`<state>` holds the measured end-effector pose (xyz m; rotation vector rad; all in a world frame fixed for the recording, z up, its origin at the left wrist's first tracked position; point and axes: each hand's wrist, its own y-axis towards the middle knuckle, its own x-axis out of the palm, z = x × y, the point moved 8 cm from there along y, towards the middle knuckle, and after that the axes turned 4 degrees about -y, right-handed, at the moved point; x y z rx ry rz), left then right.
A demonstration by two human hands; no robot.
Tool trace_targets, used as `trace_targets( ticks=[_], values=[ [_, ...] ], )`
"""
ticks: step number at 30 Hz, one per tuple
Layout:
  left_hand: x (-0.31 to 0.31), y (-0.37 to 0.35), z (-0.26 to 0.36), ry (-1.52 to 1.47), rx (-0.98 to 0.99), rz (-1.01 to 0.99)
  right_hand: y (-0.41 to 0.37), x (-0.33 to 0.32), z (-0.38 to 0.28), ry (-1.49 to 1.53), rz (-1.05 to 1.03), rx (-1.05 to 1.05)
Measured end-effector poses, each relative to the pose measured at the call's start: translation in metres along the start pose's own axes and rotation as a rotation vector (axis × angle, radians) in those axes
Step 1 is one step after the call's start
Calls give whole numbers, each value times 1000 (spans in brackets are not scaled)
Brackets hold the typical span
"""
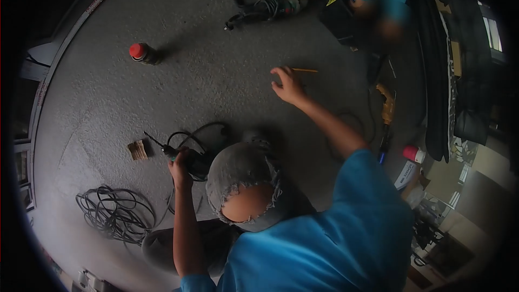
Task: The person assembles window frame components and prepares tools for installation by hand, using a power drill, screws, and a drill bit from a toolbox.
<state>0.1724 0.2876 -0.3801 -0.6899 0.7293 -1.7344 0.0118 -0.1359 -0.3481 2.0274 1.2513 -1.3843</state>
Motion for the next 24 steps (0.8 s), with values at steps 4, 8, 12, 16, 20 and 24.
trace_targets(
  ticks=[4,8,12,16,20,24],
  values=[
    [14,14,-3,-4,20,-91,-65,14,48,-235,24,183],
    [29,13,-9,-50,-1,-142,-75,23,81,-96,71,281],
    [37,12,-20,-112,-65,-93,-78,35,108,-101,18,327],
    [42,13,-18,-113,-39,-94,-58,34,87,-77,-82,235],
    [48,15,-14,-122,-32,-102,-31,72,10,963,-118,505],
    [54,14,-7,-102,-20,-124,-2,102,-141,1469,-525,414]
  ],
)
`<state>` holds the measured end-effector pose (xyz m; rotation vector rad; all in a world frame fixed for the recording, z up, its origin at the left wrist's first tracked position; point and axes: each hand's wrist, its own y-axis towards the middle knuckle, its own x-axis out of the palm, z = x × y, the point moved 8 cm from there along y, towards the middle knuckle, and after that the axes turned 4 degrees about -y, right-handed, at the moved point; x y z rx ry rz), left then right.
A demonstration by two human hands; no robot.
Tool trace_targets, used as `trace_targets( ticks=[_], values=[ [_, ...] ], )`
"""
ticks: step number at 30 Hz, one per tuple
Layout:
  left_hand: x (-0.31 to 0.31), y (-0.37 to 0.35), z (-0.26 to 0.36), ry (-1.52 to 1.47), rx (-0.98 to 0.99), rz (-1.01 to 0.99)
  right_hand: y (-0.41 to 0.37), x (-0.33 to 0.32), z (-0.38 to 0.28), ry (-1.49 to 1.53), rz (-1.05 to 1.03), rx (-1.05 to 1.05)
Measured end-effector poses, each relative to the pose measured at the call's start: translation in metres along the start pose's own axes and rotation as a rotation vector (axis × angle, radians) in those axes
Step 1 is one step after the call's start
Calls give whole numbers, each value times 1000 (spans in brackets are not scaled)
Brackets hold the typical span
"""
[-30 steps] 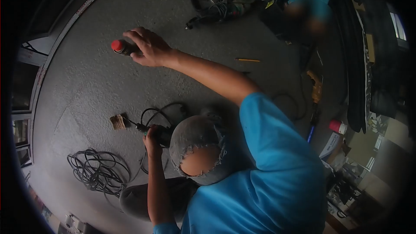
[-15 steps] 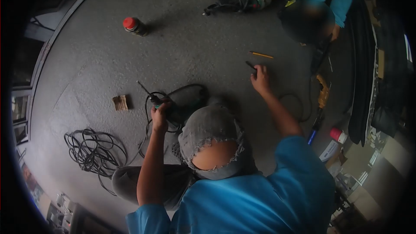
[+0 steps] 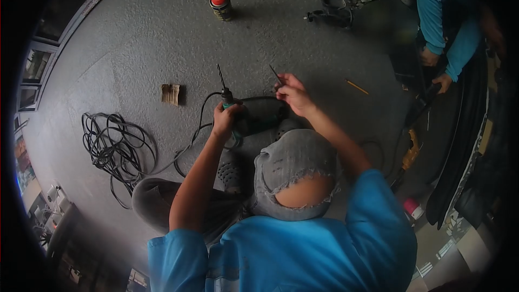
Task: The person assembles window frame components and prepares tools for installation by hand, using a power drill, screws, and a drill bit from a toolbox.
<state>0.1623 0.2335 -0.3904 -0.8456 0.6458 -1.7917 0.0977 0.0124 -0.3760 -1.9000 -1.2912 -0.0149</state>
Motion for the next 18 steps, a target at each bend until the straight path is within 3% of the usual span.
trace_targets(
  ticks=[4,8,9,11,12,14,18],
  values=[
    [7,-7,7,36,4,26,20,79,2,-60,-194,-92],
    [5,-8,8,42,28,74,26,102,11,12,-272,-142],
    [5,-7,8,40,26,80,30,102,18,13,-275,-136],
    [10,-6,10,91,25,38,31,97,8,-454,-164,-510],
    [12,-6,10,92,22,40,28,98,4,-452,-164,-508],
    [17,-5,15,108,56,51,11,107,-21,-758,-112,-687],
    [22,-3,18,123,48,1,7,96,-24,-595,-88,-642]
  ],
)
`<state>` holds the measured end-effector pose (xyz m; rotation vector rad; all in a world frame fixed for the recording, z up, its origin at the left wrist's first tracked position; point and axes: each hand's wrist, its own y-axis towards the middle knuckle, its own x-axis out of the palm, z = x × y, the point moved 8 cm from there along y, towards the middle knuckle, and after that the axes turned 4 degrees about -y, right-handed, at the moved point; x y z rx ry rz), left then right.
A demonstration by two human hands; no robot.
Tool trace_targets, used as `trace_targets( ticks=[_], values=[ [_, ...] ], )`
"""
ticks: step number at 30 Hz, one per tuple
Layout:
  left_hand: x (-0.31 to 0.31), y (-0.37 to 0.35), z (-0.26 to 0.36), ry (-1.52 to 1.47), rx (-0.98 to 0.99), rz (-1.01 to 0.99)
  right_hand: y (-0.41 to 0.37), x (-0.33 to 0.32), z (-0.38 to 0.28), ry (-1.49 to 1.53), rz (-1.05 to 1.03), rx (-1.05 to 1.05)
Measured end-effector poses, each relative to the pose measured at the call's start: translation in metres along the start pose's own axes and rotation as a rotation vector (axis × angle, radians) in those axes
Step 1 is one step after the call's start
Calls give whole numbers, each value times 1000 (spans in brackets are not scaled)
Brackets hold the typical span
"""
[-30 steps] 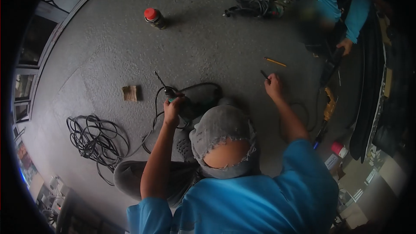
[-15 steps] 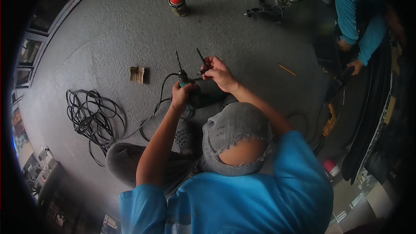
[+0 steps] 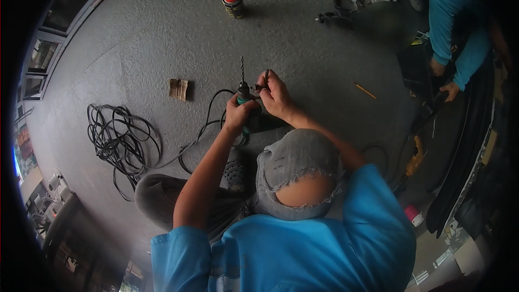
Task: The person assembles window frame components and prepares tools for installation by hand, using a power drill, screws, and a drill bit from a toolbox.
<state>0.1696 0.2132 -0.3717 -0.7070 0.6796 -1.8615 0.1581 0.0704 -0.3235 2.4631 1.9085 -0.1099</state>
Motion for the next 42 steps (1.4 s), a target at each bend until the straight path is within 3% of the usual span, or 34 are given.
trace_targets(
  ticks=[8,11,18,22,23,25,28,29,31,32,34,35,38,40,42],
  values=[
    [10,4,14,247,57,25,3,-7,-30,-339,59,-228],
    [9,7,10,163,58,34,0,-3,-33,-325,12,-317],
    [1,17,-1,226,55,30,10,3,-22,-335,-78,-244],
    [16,-3,29,472,167,59,-3,0,-24,-138,149,-332],
    [19,-14,41,646,331,176,-4,1,-11,-43,158,-152],
    [30,-19,43,640,321,77,-3,-4,-13,-70,244,-100],
    [45,-35,53,613,509,93,3,-12,-20,-183,201,-44],
    [49,-38,52,615,441,50,4,-16,-23,-217,185,-21],
    [60,-52,62,669,392,34,3,-24,-2,-144,150,236],
    [71,-59,64,689,525,-15,0,-27,-3,-133,138,225],
    [76,-62,63,576,556,8,-9,-30,13,98,122,437],
    [71,-59,64,577,563,27,-9,-28,13,103,105,427],
    [72,-59,61,480,550,-97,-11,-42,-9,-125,221,376],
    [67,-50,58,233,275,-157,-14,-40,-18,145,300,497],
    [75,-44,54,-155,149,-333,-17,-40,-11,365,340,508]
  ],
)
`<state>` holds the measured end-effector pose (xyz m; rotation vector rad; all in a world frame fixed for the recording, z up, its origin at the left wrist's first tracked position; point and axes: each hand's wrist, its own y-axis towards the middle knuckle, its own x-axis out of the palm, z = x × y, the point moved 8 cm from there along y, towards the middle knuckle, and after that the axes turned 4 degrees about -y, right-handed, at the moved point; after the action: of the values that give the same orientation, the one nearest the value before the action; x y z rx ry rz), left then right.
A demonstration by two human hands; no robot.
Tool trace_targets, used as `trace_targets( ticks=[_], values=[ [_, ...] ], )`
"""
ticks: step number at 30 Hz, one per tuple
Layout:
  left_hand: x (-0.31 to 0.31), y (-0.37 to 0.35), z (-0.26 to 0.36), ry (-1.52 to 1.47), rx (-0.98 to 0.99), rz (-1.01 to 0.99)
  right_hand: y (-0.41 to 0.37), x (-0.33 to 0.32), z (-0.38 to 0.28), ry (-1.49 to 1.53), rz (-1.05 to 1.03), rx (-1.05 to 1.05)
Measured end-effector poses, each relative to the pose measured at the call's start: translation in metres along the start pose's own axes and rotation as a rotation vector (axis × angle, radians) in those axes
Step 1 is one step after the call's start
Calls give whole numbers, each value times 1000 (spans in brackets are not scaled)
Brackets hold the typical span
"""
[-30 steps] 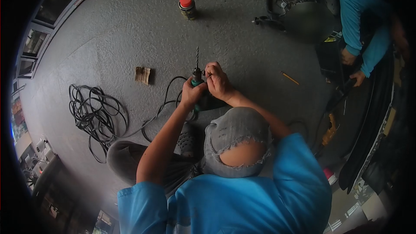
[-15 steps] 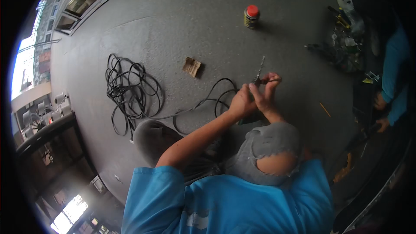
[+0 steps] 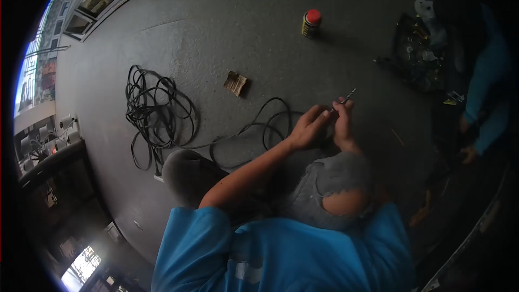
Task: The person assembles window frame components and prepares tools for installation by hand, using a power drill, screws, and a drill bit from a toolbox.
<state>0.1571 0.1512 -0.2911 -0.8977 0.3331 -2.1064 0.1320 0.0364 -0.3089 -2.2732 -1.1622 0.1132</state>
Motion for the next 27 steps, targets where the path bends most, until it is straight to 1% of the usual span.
trace_targets(
  ticks=[1,2,4,5,6,7,8,9,10,11,12,13,14,16,17,19,20,22,24,26,27],
  values=[
    [-1,3,2,110,55,-31,2,-4,8,21,-19,-27],
    [2,-1,5,172,-47,-72,-3,-2,5,69,-45,6],
    [-5,5,4,194,1,-108,-7,-2,9,165,-98,41],
    [-7,4,11,261,30,-110,-4,-7,11,157,-71,29],
    [-10,1,17,331,56,-100,-2,-12,18,215,-32,48],
    [-17,1,16,329,54,-109,0,-16,23,276,-3,67],
    [-24,3,17,350,91,-123,3,-21,24,278,2,64],
    [-28,5,16,372,127,-134,4,-18,27,265,-64,128],
    [-31,7,9,374,125,-133,4,-14,31,250,-134,192],
    [-44,10,1,370,81,-13,5,-14,33,252,-133,193],
    [-53,9,-2,365,34,106,4,-9,31,168,-167,165],
    [-51,8,2,286,81,170,5,-4,29,83,-203,135],
    [-48,10,-1,285,80,169,6,0,29,82,-202,135],
    [-57,10,-5,315,113,298,7,14,22,26,-345,12],
    [-59,11,-7,314,117,301,9,15,21,24,-349,10],
    [-54,7,3,270,217,240,10,18,20,-16,-382,-52],
    [-58,6,7,272,218,242,10,18,22,-14,-384,-53],
    [-61,3,0,34,12,94,3,21,15,-74,-410,-188],
    [-62,2,-2,94,11,57,2,23,21,-44,-406,-215],
    [-62,0,-1,119,16,110,3,23,27,-17,-398,-242],
    [-58,1,-3,120,11,107,5,21,26,-94,-355,-288]
  ],
)
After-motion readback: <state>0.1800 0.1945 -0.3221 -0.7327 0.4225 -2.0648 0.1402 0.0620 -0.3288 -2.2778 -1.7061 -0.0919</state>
